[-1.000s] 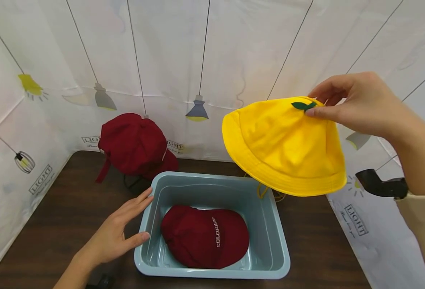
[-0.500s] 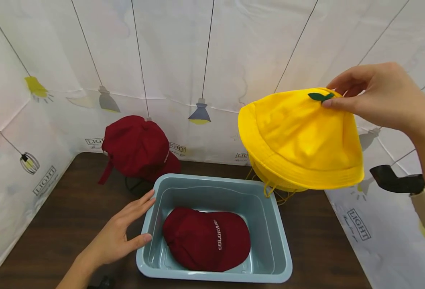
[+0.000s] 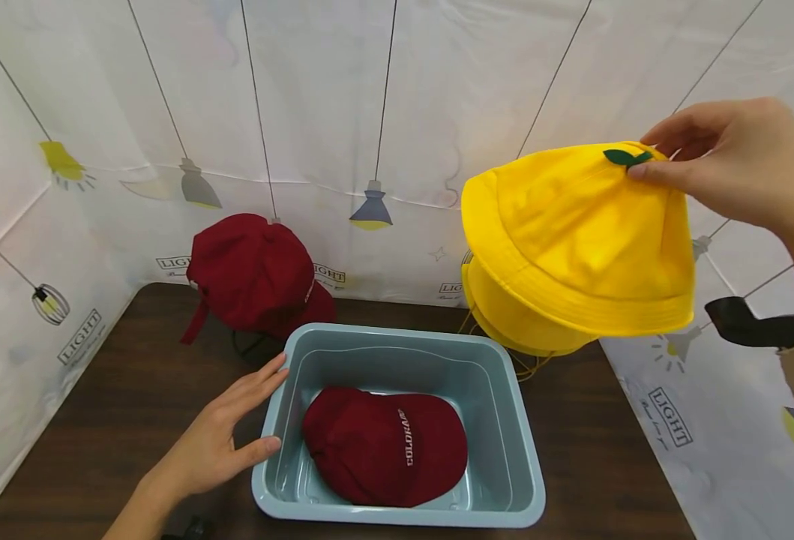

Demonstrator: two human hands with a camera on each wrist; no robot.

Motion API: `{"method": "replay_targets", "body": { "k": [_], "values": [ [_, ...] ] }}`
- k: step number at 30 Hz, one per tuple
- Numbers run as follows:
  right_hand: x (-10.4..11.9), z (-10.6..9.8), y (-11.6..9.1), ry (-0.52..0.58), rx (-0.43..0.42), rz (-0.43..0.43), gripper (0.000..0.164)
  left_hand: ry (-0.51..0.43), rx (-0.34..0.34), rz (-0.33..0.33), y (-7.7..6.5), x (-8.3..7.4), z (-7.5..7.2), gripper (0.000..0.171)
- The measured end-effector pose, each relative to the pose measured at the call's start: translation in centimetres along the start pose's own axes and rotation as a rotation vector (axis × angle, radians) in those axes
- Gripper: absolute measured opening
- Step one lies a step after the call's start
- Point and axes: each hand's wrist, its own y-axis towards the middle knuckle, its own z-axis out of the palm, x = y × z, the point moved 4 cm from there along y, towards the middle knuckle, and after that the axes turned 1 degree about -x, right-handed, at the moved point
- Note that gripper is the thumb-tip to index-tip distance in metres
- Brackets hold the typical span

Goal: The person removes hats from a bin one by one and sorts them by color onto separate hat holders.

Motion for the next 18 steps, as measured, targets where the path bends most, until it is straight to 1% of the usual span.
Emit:
{"method": "replay_targets", "body": {
  "k": [7, 14, 18],
  "values": [
    [-1.2, -0.4, 0.7, 0.002, -0.035, 0.071, 0.039, 0.015, 0.002, 0.018, 0.1, -0.1, 0.0, 0.077],
    [-1.6, -0.7, 0.6, -0.019, -0.094, 0.124, 0.043, 0.017, 0.011, 0.02, 0.1, -0.1, 0.2, 0.078],
    [-1.6, -1.2, 0.6, 0.008, -0.139, 0.137, 0.011, 0.017, 0.013, 0.021, 0.1, -0.1, 0.2, 0.078]
  ]
}}
